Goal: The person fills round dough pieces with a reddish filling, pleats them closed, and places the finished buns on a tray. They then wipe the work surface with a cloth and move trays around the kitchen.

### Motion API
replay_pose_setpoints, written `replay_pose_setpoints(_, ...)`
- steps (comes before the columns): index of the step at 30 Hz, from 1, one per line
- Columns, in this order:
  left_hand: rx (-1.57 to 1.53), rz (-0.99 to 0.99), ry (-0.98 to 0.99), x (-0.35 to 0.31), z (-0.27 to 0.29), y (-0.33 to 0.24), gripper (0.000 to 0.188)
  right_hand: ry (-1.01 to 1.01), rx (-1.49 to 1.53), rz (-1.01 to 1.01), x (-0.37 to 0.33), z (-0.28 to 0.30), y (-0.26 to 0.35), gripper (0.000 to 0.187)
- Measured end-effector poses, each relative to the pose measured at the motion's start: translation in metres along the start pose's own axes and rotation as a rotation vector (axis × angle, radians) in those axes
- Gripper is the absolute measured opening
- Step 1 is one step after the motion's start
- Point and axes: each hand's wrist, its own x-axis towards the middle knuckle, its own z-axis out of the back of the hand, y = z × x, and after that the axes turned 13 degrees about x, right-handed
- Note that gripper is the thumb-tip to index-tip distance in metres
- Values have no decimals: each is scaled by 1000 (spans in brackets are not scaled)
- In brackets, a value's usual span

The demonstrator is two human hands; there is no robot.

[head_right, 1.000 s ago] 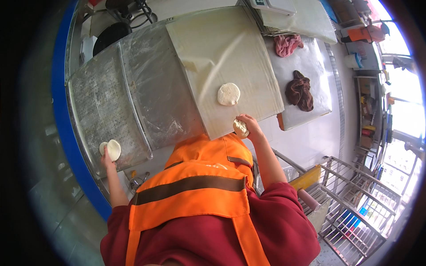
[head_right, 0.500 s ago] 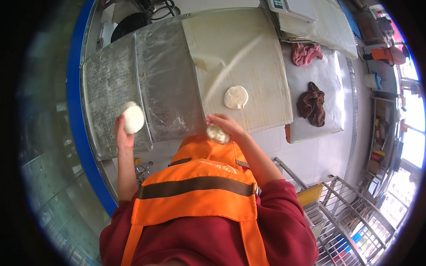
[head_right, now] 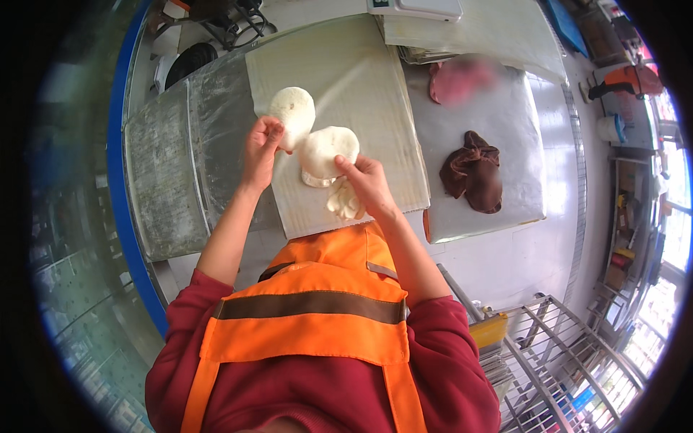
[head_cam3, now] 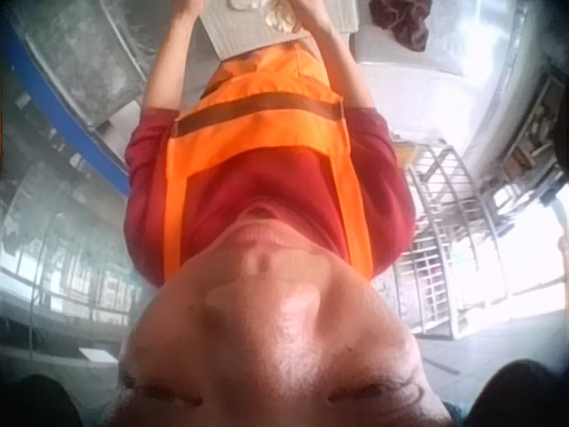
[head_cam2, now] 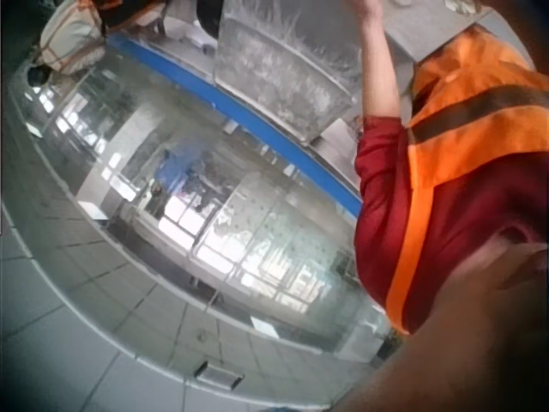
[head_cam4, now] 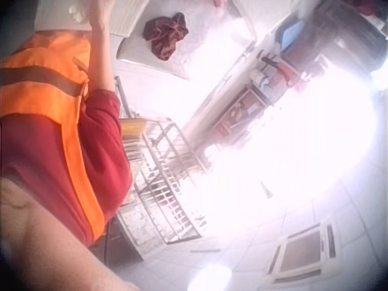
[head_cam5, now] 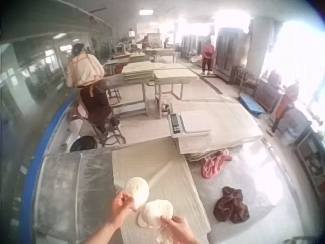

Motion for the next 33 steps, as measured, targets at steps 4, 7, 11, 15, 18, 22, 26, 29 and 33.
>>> replay_pose_setpoints(4,136,506,-27,-22,-17,60,38,-278,13,-321,0,72,-30,40)
replay_pose_setpoints(7,-37,743,-9,-69,-38,71,44,-332,362,-303,-7,83,-51,35)
replay_pose_setpoints(11,-967,918,200,-98,-74,42,57,-285,194,86,5,18,-65,32)
replay_pose_setpoints(15,-913,719,-213,-80,-50,13,59,-3,-810,699,4,-63,-68,30)
replay_pose_setpoints(18,-990,678,-242,-80,-12,15,57,145,-1039,760,3,-107,-70,47)
replay_pose_setpoints(22,-1073,615,-233,-93,52,47,46,359,-1211,771,1,-163,-88,64)
replay_pose_setpoints(26,-1115,569,-265,-102,117,82,42,444,-1268,767,22,-225,-117,69)
replay_pose_setpoints(29,-1108,672,-280,-96,180,94,35,546,-897,452,55,-266,-136,62)
replay_pose_setpoints(33,-1216,777,-271,-105,278,99,35,167,-399,286,143,-320,-170,26)
